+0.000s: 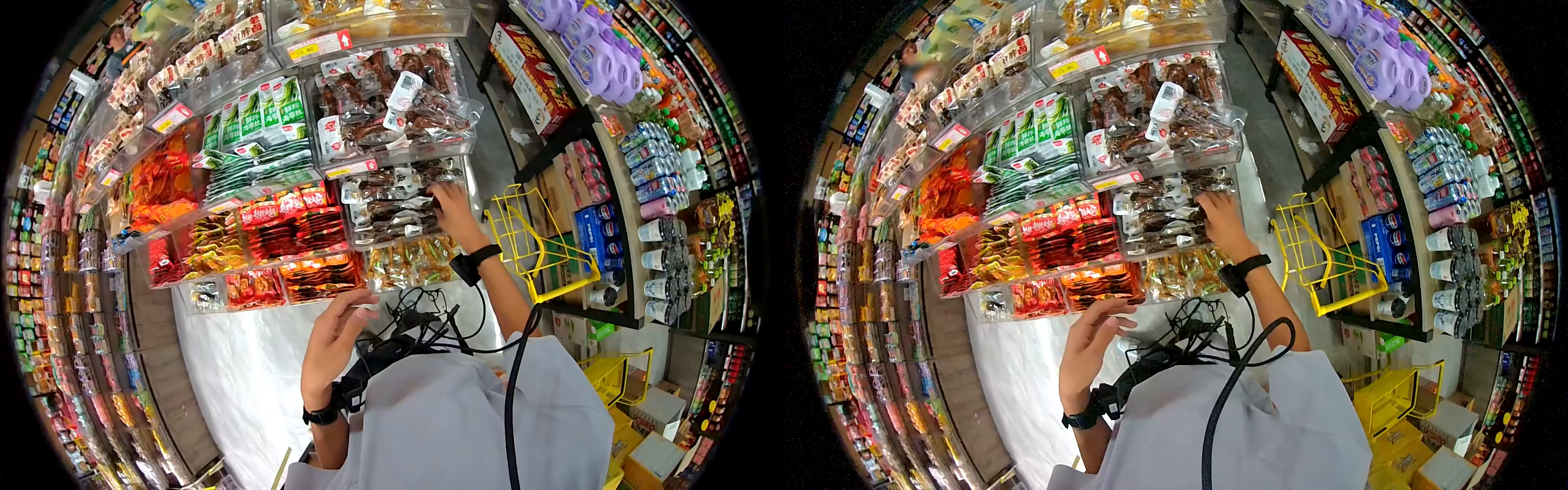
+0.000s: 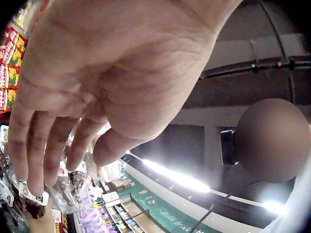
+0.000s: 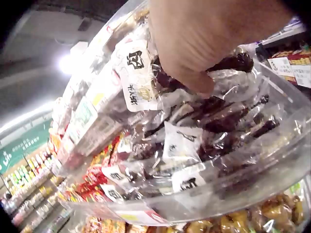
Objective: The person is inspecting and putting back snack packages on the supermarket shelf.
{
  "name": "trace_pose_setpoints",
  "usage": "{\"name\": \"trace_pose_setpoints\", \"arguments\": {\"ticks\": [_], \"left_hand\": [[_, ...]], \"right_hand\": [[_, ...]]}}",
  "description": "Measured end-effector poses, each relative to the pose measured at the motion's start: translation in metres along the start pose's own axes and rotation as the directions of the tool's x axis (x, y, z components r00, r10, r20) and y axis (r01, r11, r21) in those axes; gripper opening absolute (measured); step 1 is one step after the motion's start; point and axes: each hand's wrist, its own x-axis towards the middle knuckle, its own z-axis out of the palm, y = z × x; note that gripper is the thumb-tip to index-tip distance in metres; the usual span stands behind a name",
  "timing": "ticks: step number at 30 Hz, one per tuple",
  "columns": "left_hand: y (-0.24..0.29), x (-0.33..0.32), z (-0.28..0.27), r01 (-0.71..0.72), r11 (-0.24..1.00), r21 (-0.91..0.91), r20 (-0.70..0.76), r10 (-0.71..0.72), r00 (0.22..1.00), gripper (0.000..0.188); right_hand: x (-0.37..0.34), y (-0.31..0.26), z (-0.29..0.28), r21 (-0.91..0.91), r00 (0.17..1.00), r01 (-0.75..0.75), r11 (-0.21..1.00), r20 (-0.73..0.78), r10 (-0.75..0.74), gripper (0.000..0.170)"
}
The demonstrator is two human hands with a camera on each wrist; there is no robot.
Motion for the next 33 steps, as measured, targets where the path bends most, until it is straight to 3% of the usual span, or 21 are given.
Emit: {"name": "trace_pose_setpoints", "arguments": {"ticks": [5,7,13,15,19,21,23,28,33], "left_hand": [[0.004,-0.003,0.007,-0.014,1.0,0.021,-0.055,0.015,0.998,0.028],[0.004,-0.002,0.008,-0.011,1.0,0.028,-0.05,0.013,0.999,0.028],[0.003,-0.003,0.008,0.007,1.0,0.001,0.003,-0.007,1.0,0.03],[0.007,-0.003,0.01,0.0,1.0,0.023,-0.037,0.001,0.999,0.028],[0.008,-0.002,0.007,-0.007,1.0,0.029,-0.019,0.007,1.0,0.027],[0.008,0.0,0.004,-0.012,0.999,0.035,-0.006,0.012,1.0,0.028],[0.011,0.0,0.001,-0.012,0.999,0.049,0.001,0.012,1.0,0.029],[0.017,0.002,-0.011,-0.046,0.999,-0.001,0.034,0.046,0.998,0.029],[0.024,0.004,-0.029,-0.111,0.994,-0.009,0.101,0.111,0.989,0.027]], "right_hand": [[-0.004,0.002,0.013,-0.119,0.998,0.022,0.993,0.059,-0.015,0.055],[-0.005,-0.004,0.013,-0.175,0.985,-0.033,0.984,0.162,0.062,0.056],[-0.003,-0.013,0.028,-0.215,0.989,-0.032,0.976,0.136,0.063,0.059],[-0.005,-0.014,0.025,-0.145,0.988,-0.084,0.986,0.113,0.101,0.059],[-0.014,-0.01,0.027,-0.217,0.976,-0.08,0.973,0.184,0.121,0.06],[-0.022,-0.004,0.03,-0.285,0.985,-0.044,0.958,0.149,0.09,0.061],[-0.028,-0.002,0.028,-0.275,0.976,-0.159,0.948,0.103,0.194,0.05],[-0.026,-0.01,0.016,-0.326,0.97,-0.175,0.929,0.102,0.219,0.055],[-0.015,-0.02,-0.009,-0.171,0.977,-0.206,0.964,-0.085,0.193,0.048]]}}
